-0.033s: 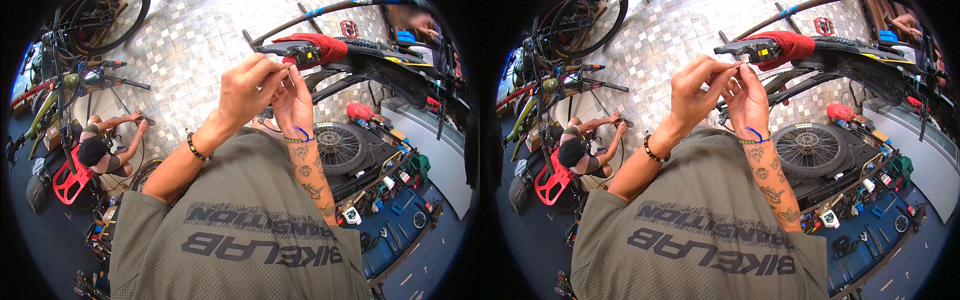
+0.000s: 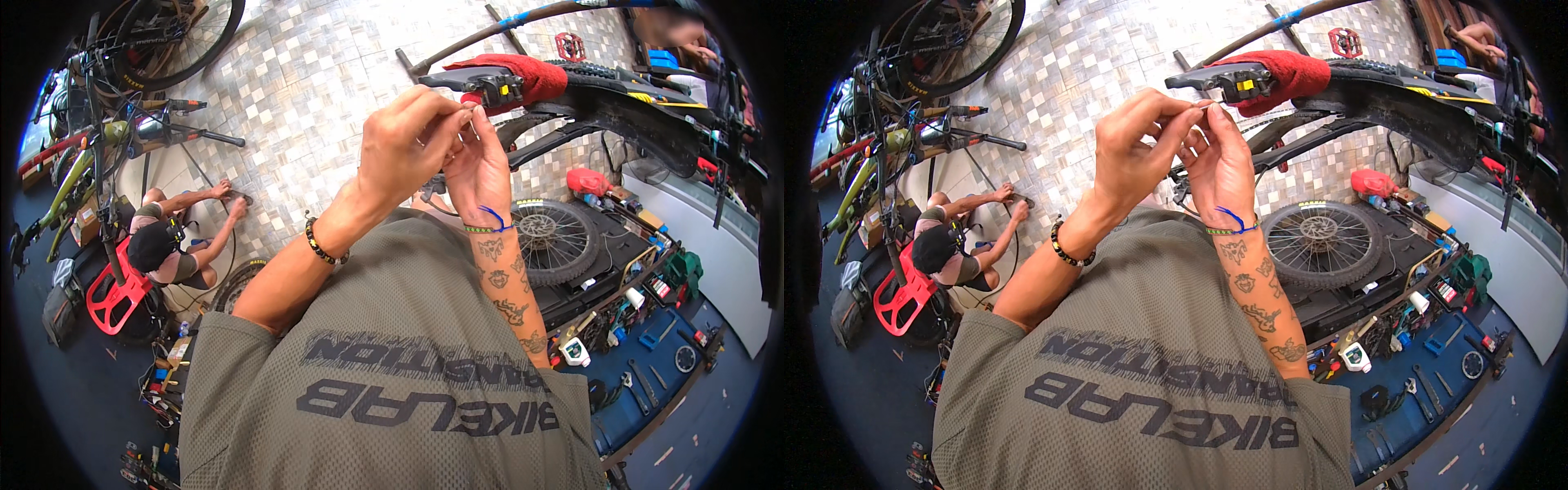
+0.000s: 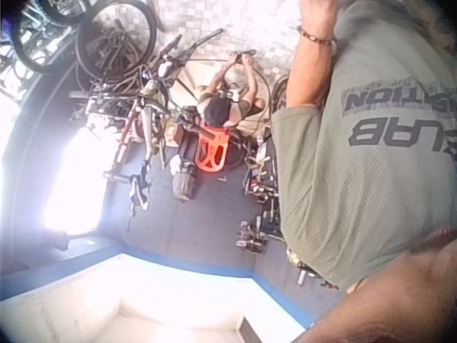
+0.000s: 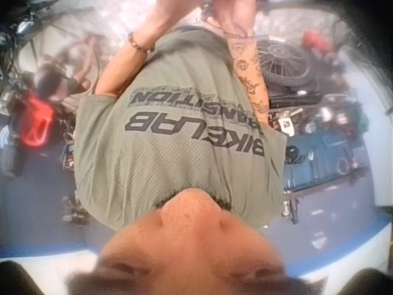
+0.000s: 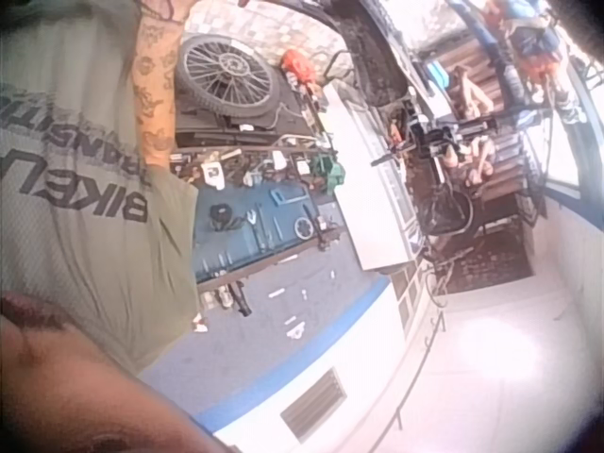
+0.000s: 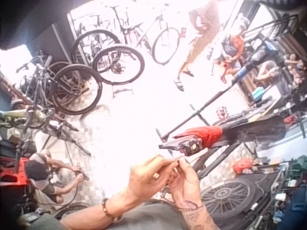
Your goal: The person uses a syringe to apply lubricant to bicycle brake or derailleur cables, then wipes the area with a red cloth. The person repeats the lubrication and wiping steps on the same cable section multiple times.
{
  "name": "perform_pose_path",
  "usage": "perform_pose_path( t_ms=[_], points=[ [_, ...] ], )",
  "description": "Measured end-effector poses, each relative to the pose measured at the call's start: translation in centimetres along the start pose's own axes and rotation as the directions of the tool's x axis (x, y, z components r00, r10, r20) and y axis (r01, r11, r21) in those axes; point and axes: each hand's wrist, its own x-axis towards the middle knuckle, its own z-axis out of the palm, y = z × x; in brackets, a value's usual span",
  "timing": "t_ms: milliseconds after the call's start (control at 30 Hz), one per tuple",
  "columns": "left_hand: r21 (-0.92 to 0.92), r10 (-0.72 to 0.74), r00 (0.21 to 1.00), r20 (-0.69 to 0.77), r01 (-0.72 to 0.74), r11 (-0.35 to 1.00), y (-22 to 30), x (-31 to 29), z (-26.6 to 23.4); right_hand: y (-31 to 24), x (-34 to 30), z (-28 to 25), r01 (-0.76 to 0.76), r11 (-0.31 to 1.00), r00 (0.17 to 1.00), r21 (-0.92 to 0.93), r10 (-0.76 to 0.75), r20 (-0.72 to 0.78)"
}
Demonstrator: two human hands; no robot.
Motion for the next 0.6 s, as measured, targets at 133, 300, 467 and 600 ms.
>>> perform_pose_path(
  t_ms=[133,300,467,600],
  points=[
    [-0.506,-0.532,0.812,0.240,0.572,0.645,0.5,0.3,0.2,-0.5,-0.5,1.0,-0.017,0.999,0.993,0.044,0.012,0.120],
    [-0.384,-0.554,0.789,0.266,0.614,0.690,0.5,1.5,-0.7,-0.3,1.5,-0.5,-0.033,0.986,0.995,0.162,0.017,0.098],
    [-0.032,-0.170,0.985,-0.015,0.169,0.985,-0.1,2.2,-0.9,0.1,1.8,0.1,-0.011,0.992,0.999,0.122,0.004,0.054],
    [0.067,-0.249,0.938,0.240,0.240,0.968,1.2,3.4,-1.8,0.1,2.0,1.1,0.019,0.996,1.000,0.087,-0.020,0.018]
  ],
)
